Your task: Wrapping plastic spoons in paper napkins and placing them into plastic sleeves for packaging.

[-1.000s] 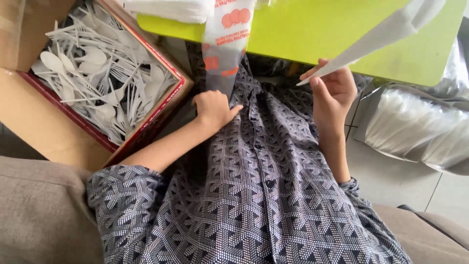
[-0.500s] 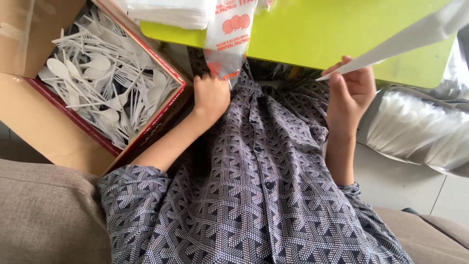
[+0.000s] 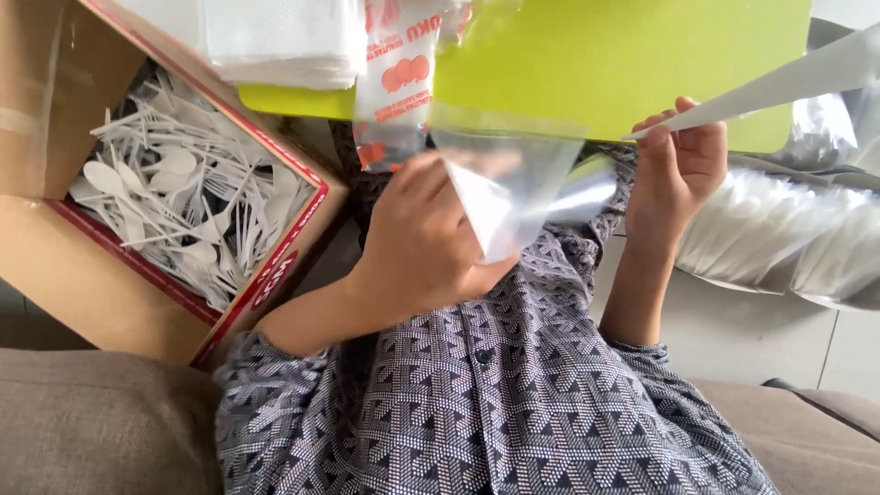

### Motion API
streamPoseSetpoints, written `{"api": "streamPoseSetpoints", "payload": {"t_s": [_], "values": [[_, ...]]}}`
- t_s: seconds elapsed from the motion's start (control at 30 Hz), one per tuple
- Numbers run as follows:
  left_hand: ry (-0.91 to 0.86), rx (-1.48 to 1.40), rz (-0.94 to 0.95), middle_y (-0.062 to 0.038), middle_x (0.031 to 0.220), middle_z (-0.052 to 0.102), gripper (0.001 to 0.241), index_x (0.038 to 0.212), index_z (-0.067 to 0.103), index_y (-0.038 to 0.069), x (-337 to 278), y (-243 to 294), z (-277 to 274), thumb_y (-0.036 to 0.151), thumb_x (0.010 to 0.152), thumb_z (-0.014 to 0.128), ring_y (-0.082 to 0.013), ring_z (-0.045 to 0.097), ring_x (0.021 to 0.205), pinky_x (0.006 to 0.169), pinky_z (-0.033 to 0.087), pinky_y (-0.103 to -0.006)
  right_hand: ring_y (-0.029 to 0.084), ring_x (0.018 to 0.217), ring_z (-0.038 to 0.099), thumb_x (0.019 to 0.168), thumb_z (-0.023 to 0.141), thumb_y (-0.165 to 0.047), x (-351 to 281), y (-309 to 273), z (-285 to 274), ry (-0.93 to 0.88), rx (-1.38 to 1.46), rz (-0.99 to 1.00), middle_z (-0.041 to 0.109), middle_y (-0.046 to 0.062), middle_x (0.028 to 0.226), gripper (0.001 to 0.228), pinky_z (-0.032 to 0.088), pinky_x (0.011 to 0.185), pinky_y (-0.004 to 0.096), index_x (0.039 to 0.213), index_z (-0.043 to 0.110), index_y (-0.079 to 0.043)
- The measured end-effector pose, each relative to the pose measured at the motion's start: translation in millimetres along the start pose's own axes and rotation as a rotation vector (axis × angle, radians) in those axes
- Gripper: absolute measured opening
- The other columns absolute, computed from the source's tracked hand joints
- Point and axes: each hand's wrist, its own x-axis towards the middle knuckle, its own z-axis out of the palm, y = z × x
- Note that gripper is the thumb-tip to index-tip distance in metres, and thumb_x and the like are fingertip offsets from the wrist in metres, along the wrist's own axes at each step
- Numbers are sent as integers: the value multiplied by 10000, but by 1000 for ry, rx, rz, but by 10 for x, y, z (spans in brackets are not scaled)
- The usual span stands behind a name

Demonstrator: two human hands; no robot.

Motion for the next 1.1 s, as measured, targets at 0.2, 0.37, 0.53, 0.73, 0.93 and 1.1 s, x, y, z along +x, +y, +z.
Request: {"api": "streamPoseSetpoints", "payload": {"t_s": [0.2,0.37,0.53,0.73,0.93,1.1], "values": [[533,82,228,-9,1278,645,344,783,714,119,648,-359,488,366,1021,745,-173,693,1094,1063,573,-398,91,1001,606,1047,654,-22,-11,-128,-10,52,65,64,644,56,1137,285,510,956,214,1317,564,-22],[527,-115,191,-19,1258,639,236,848,688,108,758,-307,769,295,990,709,-166,676,1054,1029,581,-383,122,1065,593,1050,649,-36,7,-197,-121,13,152,63,647,55,1119,278,504,990,264,1316,566,-32],[486,-353,108,-31,1231,633,112,931,655,94,585,-175,957,204,950,666,-157,653,1002,984,592,-365,161,1146,576,1054,642,-54,57,-129,-136,-51,274,96,651,53,1097,270,496,1034,328,1314,570,-44],[416,-650,-15,-48,1196,624,145,1042,611,75,526,-264,1111,81,897,611,-146,623,933,925,606,-339,213,1254,553,1059,633,-78,57,-25,19,-151,448,143,656,51,1067,260,486,1092,414,1312,574,-60],[342,-945,-139,-65,1161,617,324,1152,568,54,542,-383,1189,-44,843,561,-135,594,864,865,620,-313,265,1362,531,1064,624,-102,432,198,212,-262,611,181,661,48,1037,251,476,1150,500,1310,578,-76],[267,-1223,-281,-82,1126,611,514,1263,524,32,533,-454,1183,-170,790,514,-126,565,795,806,633,-287,317,1470,508,1069,615,-126,676,333,261,-392,782,234,666,46,1007,243,466,1209,586,1307,582,-92]]}}
